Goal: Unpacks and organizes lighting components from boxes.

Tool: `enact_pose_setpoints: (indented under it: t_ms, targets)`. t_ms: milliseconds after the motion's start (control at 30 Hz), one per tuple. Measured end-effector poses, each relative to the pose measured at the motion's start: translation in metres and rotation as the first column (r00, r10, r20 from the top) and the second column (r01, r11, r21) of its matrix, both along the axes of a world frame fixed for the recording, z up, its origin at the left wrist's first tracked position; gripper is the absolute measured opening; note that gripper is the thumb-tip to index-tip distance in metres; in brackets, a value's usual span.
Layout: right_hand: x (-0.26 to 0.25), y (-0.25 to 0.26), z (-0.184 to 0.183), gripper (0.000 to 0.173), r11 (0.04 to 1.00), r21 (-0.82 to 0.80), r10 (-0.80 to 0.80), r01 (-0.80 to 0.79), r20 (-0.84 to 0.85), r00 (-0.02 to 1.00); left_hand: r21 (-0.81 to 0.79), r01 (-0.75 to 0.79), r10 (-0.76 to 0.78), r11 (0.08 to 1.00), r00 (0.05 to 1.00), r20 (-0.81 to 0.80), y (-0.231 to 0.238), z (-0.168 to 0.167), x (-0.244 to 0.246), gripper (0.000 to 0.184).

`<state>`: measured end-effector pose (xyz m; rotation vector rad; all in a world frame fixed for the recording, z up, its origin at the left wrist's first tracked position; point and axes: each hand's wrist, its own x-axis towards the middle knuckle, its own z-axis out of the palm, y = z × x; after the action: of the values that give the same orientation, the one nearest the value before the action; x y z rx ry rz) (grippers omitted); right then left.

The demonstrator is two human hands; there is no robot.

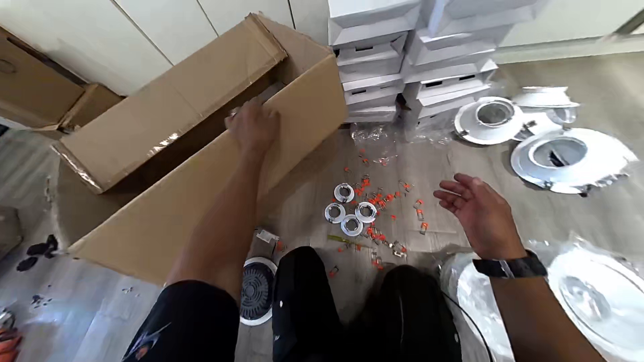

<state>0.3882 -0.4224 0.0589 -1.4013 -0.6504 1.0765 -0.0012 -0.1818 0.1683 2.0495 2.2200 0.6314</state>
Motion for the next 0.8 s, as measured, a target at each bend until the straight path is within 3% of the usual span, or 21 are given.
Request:
enact_pose_setpoints:
  t_ms: [67, 100, 200, 267, 367, 467, 533, 633, 733, 800]
  targets:
    - [0.01, -0.069, -0.004, 0.051, 0.999, 0.019, 0.041, -0.043, 0.11, 0.993, 0.05, 0.257, -0.262, 0.965, 0.947, 0.185, -0.007, 0.01, -0.003, 0.068]
    - [0.018, -0.107, -0.007, 0.052, 0.999, 0.012, 0.044, -0.047, 0.18, 0.983, 0.05, 0.313, -0.316, 0.949, 0.926, 0.208, -0.018, 0.02, -0.011, 0.078]
    - [0.032, -0.219, -0.026, 0.06, 0.994, -0.103, 0.073, -0.037, 0.382, 0.921, -0.084, 0.184, -0.189, 0.979, 0.981, -0.046, -0.084, 0.045, -0.066, 0.09]
    - [0.028, -0.284, -0.044, 0.064, 0.96, -0.274, 0.167, -0.059, 0.392, 0.905, -0.191, 0.072, -0.108, 0.979, 0.976, -0.187, -0.109, 0.03, -0.129, 0.083]
    - [0.001, -0.349, -0.068, 0.072, 0.811, -0.545, 0.385, -0.211, 0.225, 0.895, -0.231, -0.064, 0.013, 0.971, 0.976, -0.217, -0.12, 0.005, -0.17, 0.072]
    - [-0.024, -0.379, -0.094, 0.084, 0.561, -0.719, 0.613, -0.41, 0.028, 0.789, -0.104, -0.211, 0.181, 0.972, 0.953, -0.242, -0.118, -0.012, -0.15, 0.067]
    - [-0.03, -0.388, -0.108, 0.08, 0.455, -0.772, 0.712, -0.444, 0.015, 0.702, -0.08, -0.257, 0.236, 0.963, 0.95, -0.202, -0.118, -0.009, -0.134, 0.07]
    - [-0.021, -0.39, -0.11, 0.069, 0.486, -0.798, 0.725, -0.357, 0.139, 0.675, -0.099, -0.168, 0.167, 0.981, 0.986, -0.019, -0.111, -0.023, -0.128, 0.071]
    - [-0.002, -0.37, -0.114, 0.056, 0.692, -0.697, 0.563, -0.188, 0.357, 0.746, -0.067, -0.127, 0.13, 0.99, 0.99, 0.052, -0.081, -0.046, -0.122, 0.072]
    - [0.018, -0.345, -0.121, 0.055, 0.796, -0.605, 0.412, -0.031, 0.503, 0.759, -0.055, -0.108, 0.11, 0.993, 0.993, 0.039, -0.08, -0.042, -0.094, 0.071]
